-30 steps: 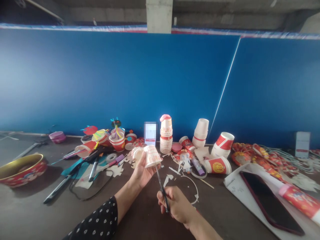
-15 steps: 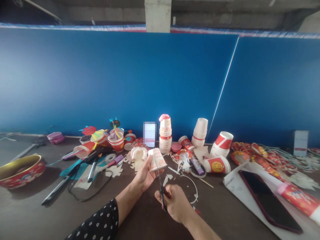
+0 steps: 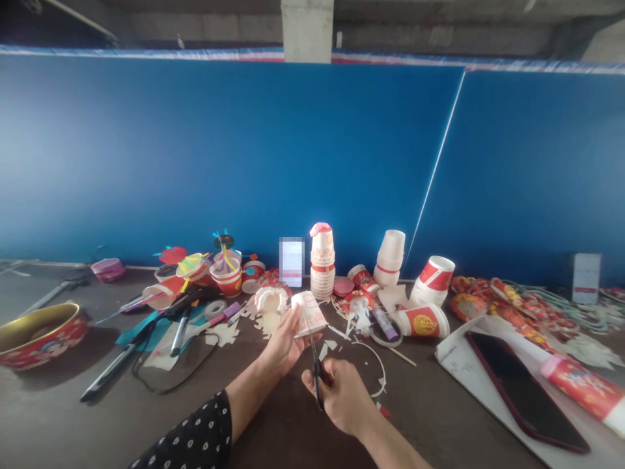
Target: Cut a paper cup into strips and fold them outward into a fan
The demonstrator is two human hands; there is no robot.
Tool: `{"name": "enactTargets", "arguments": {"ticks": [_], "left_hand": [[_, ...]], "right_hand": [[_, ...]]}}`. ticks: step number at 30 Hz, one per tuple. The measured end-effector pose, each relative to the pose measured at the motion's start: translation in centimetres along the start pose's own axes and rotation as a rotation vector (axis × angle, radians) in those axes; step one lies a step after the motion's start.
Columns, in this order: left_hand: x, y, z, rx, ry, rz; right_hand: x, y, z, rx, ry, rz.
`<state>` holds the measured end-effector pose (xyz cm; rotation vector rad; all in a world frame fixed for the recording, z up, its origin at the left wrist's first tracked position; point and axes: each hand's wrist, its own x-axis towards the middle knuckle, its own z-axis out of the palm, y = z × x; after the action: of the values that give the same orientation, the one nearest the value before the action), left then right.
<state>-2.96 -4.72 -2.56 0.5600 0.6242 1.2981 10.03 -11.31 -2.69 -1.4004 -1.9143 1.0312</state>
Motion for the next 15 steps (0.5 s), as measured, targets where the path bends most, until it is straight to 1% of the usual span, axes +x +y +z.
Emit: {"name": "enactTargets", "arguments": {"ticks": [7, 12, 15], "left_hand": [[0.05, 0.02, -0.08, 0.006, -0.022, -0.012], [0.26, -0.1, -0.19, -0.002, -0.027, -0.007], [0.34, -0.17, -0.37, -0.015, -0.049, 0.007]], "right_hand": [[0.08, 0.26, 0.13, 0.051, -0.01, 0.015], [0.06, 0.46, 0.29, 0.141, -0.036, 0.013], [-0.01, 0.31, 0.25, 0.165, -0.034, 0.011]]}}
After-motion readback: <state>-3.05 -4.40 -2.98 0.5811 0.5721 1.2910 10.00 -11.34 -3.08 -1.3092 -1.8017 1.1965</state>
